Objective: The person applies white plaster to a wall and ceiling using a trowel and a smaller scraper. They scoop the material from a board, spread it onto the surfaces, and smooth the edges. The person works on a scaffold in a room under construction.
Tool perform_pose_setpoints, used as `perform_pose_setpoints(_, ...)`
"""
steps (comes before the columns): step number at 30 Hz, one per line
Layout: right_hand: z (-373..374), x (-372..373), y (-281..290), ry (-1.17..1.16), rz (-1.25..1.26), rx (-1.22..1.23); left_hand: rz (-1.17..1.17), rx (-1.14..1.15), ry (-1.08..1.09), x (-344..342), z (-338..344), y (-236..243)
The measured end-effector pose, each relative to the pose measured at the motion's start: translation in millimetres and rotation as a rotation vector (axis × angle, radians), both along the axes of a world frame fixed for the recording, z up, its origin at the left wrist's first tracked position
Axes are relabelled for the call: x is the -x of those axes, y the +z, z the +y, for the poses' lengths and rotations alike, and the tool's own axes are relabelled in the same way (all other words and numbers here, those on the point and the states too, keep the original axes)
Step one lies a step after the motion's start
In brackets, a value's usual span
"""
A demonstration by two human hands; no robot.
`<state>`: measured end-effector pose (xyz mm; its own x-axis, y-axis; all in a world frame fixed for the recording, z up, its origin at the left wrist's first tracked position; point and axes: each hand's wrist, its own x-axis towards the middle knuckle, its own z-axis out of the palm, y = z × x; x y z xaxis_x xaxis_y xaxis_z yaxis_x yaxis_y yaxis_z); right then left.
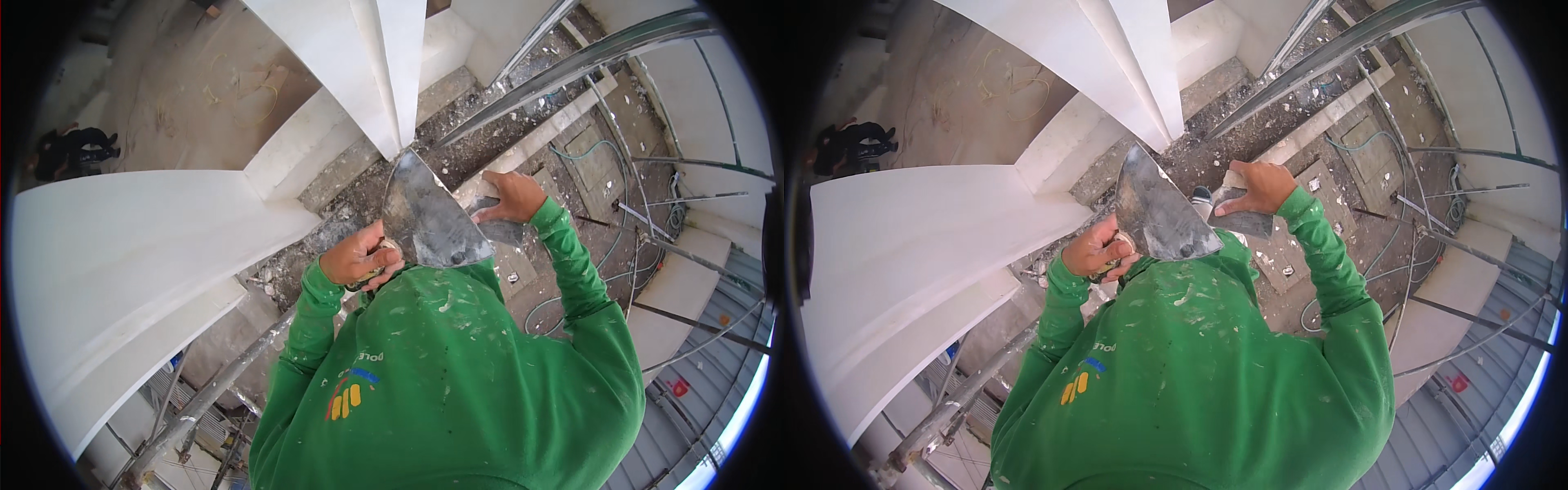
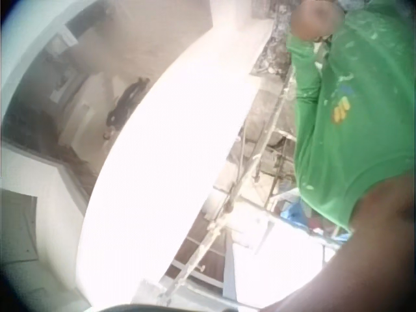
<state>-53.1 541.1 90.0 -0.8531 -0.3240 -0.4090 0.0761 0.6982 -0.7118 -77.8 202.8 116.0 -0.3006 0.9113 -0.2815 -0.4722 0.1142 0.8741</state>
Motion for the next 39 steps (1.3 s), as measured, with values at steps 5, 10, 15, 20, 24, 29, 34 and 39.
perform_pose_setpoints(5, -25.4, -44.2, -4.8, -0.725, -0.156, 0.654, 0.15, 0.01, 0.092, -14.9, -35.8, -3.0)
perform_pose_setpoints(10, -138.9, -50.0, 50.3, -1.115, -0.33, 1.221, 0.17, -0.111, -0.187, -23.5, -31.2, -7.2)
perform_pose_setpoints(15, -148.5, -99.5, -1.7, -0.777, -0.243, 0.879, 0.255, -0.175, -0.212, -23.5, -46.0, 12.0)
perform_pose_setpoints(20, -114.8, -146.3, -137.4, -0.815, 0.148, 0.284, 0.21, 0.024, -0.009, -31.3, -97.8, -10.4)
perform_pose_setpoints(24, -77.9, -175.7, -213.3, -1.064, -0.042, -0.074, 0.211, 0.027, 0.406, -57.7, -133.8, -48.5)
perform_pose_setpoints(29, -84.9, -130.1, -217.8, -0.731, 0.084, 0.033, 0.228, 0.056, 0.832, -66.0, -162.6, -73.1)
perform_pose_setpoints(34, -89.0, -41.3, -265.7, -0.722, 0.243, -0.048, 0.291, 0.188, 1.114, -66.1, -179.3, -66.5)
perform_pose_setpoints(39, -95.7, 26.0, -299.2, -0.602, 0.138, 0.321, 0.306, 0.197, 1.29, -74.3, -160.8, -54.3)
